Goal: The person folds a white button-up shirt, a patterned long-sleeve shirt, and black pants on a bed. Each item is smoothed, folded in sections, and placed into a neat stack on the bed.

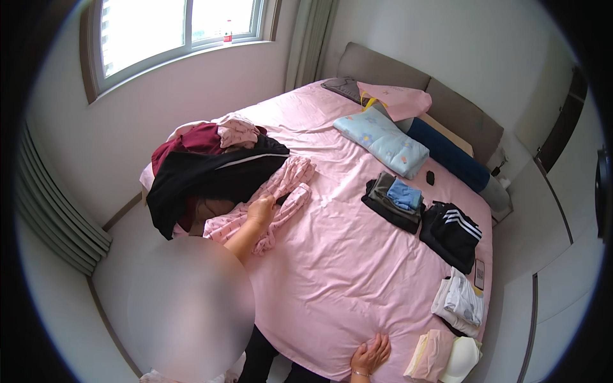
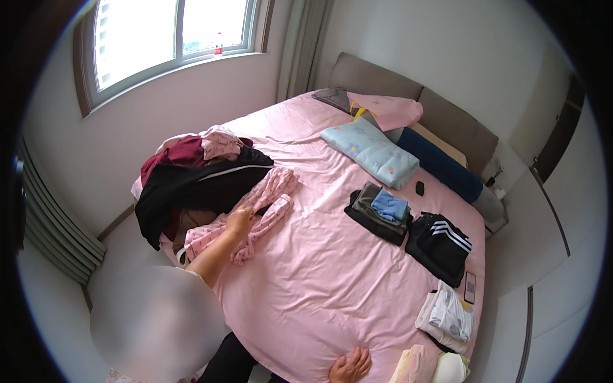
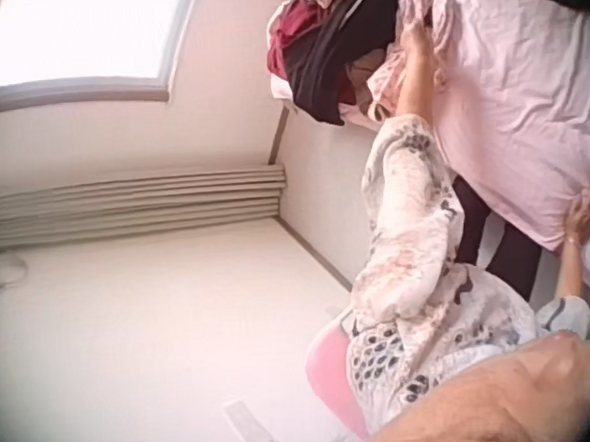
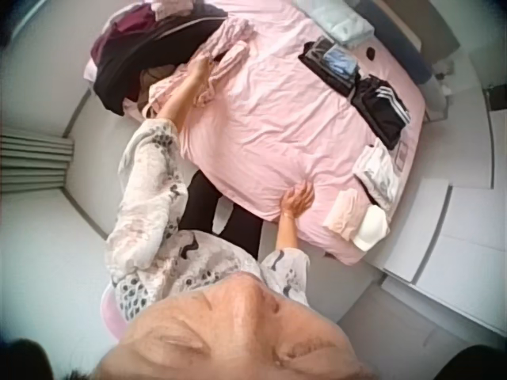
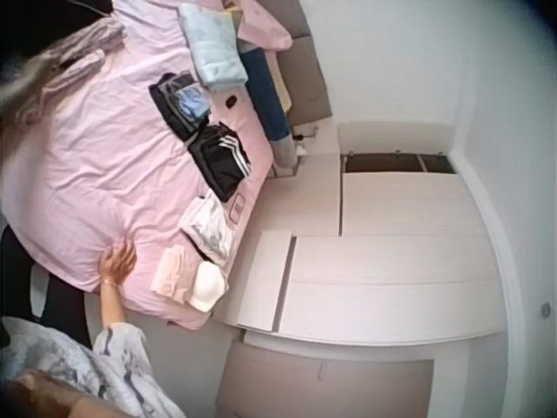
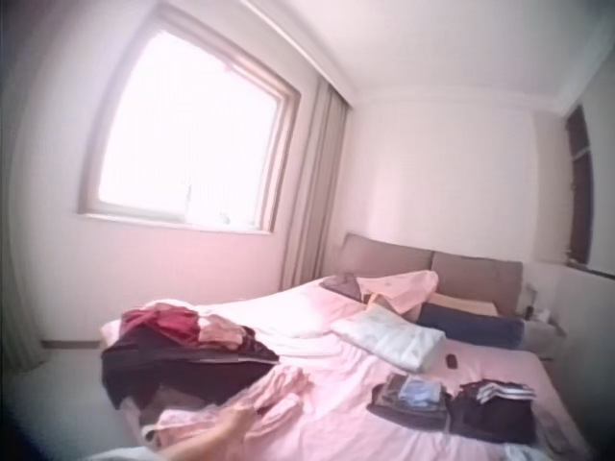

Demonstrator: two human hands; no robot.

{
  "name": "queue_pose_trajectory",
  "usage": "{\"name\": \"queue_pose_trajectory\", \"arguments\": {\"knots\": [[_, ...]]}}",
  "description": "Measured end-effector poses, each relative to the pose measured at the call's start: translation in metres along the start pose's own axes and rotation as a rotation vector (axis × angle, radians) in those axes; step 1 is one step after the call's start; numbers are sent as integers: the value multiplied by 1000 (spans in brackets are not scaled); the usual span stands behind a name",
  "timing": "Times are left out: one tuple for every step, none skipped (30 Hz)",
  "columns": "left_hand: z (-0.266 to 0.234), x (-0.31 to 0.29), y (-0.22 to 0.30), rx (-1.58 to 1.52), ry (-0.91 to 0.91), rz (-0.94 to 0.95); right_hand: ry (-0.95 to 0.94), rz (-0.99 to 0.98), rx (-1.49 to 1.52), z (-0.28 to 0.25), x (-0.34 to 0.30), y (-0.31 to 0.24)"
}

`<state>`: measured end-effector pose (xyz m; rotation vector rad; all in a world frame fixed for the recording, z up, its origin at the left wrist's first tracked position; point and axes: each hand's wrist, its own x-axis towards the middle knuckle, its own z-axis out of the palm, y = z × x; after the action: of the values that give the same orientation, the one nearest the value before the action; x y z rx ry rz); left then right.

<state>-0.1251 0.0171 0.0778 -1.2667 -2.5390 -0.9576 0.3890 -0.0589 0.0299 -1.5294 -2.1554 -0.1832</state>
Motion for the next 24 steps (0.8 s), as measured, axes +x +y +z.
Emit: {"name": "queue_pose_trajectory", "arguments": {"knots": [[1,4,-4,68,5,-9,-1,3,-8,0,-2,1],[5,8,-10,136,10,-18,-1,6,-16,0,-3,2],[9,12,-16,204,15,-28,-13,13,12,1,-1,2],[11,8,-20,237,25,8,-38,24,30,-1,-5,6],[13,7,-22,239,-11,-20,-63,37,49,-2,-6,8],[14,7,-25,241,-47,-48,-74,42,30,-3,-5,6],[15,7,-27,243,-83,-76,-63,37,10,0,-5,7],[17,8,-28,248,-71,-93,-52,31,-10,4,-5,9],[19,7,-27,190,-37,-98,-42,29,-29,7,-7,11],[17,8,-27,133,3,-105,-36,25,-31,7,-6,10],[15,9,-26,75,43,-113,-30,19,-33,6,-6,10],[13,12,-24,-30,58,-178,-25,14,-35,6,-6,10],[6,17,-23,-128,74,-250,-21,10,-46,6,-6,9],[1,23,-23,-228,93,-321,-15,7,-57,9,-7,9],[4,30,-26,-339,251,-271,-9,2,-68,9,-8,8],[2,43,-29,-501,300,-257,-10,0,-62,9,-8,7],[-10,57,-22,-668,353,-234,-3,-1,-55,8,-7,6],[-23,67,-13,-861,344,-197,3,-3,-47,8,-7,7],[-44,71,9,-1058,325,-156,9,-7,-61,8,-7,10],[-63,72,31,-1141,292,-66,10,-9,-75,10,-9,13],[-74,73,36,-1250,205,-58,10,-14,-81,11,-11,13],[-85,71,45,-1307,211,-102,7,-4,-70,9,-10,10],[-98,68,55,-1367,218,-145,6,6,-63,4,-7,7],[-110,63,58,-1351,243,-159,6,17,-57,1,-6,6]]}}
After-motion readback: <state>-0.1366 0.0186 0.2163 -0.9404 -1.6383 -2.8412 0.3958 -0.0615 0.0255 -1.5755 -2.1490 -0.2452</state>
